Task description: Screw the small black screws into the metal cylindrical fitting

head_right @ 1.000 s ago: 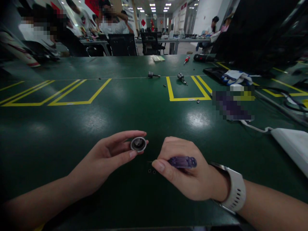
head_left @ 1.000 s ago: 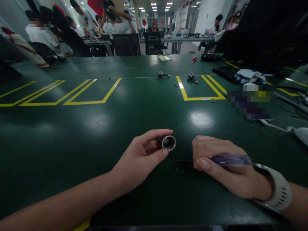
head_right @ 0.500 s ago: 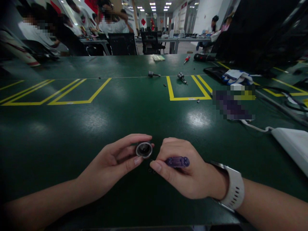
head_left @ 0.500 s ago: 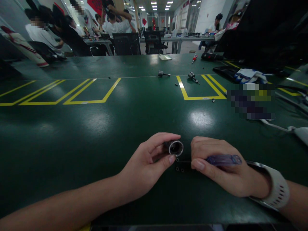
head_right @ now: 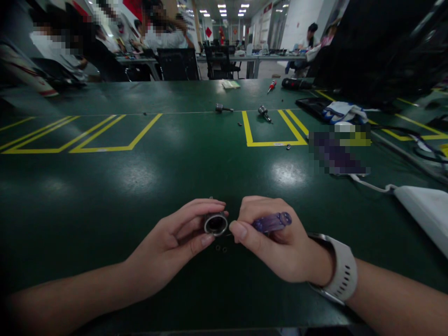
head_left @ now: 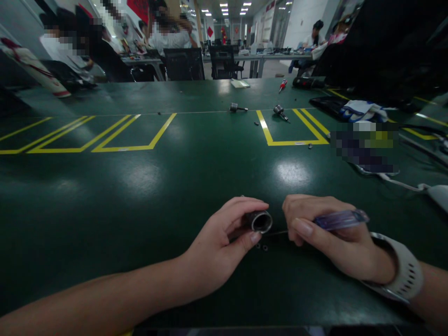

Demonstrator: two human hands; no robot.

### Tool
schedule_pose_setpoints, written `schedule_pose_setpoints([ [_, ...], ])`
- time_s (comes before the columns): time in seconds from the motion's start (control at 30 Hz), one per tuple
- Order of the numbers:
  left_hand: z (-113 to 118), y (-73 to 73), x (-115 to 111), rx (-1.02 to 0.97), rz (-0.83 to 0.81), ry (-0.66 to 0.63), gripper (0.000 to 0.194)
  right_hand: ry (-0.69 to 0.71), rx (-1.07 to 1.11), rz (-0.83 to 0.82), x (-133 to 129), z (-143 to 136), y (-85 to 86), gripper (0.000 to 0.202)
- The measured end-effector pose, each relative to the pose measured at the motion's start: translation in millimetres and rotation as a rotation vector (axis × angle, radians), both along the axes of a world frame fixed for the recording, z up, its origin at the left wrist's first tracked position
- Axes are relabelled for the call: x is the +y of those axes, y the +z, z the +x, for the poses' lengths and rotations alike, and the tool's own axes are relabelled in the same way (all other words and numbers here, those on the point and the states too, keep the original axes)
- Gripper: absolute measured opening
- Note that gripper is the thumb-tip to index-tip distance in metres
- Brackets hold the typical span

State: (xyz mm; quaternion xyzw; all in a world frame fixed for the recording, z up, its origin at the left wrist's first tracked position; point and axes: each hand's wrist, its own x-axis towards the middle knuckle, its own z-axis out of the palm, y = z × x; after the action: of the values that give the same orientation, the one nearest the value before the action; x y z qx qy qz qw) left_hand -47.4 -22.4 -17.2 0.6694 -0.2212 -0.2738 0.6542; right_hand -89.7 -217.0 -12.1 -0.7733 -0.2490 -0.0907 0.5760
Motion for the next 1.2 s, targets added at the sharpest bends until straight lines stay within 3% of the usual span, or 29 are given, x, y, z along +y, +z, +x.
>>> schedule_pose_setpoints([
  [0.23,6,11.3,2,0.081,0.023,0.07,0.034,0.002,0.045,-0.033,0,2,-2.1,0.024],
  [0.63,9,12.6,5,0.144,-0.033,0.136,0.035,-0.07,0.018,-0.186,6,-2,8.3,0.025],
  [0.73,9,12.2,5,0.152,-0.064,0.167,0.035,-0.191,0.178,-0.125,5,0,4.6,0.029],
  [0.83,9,12.1,5,0.162,-0.068,0.18,0.035,-0.292,0.381,0.04,2,7,-3.3,0.03],
  [0.93,9,11.9,5,0.172,-0.064,0.169,0.034,-0.331,0.529,0.196,-1,15,-8.2,0.032],
  [1.0,10,11.4,5,0.179,-0.069,0.16,0.034,-0.344,0.577,0.212,-3,18,-7.7,0.033],
  [1.1,10,10.8,6,0.184,-0.07,0.156,0.034,-0.327,0.483,0.057,-2,15,-1.8,0.033],
  [1.2,10,11.1,5,0.185,-0.072,0.168,0.034,-0.255,0.209,-0.182,2,5,5.7,0.029],
])
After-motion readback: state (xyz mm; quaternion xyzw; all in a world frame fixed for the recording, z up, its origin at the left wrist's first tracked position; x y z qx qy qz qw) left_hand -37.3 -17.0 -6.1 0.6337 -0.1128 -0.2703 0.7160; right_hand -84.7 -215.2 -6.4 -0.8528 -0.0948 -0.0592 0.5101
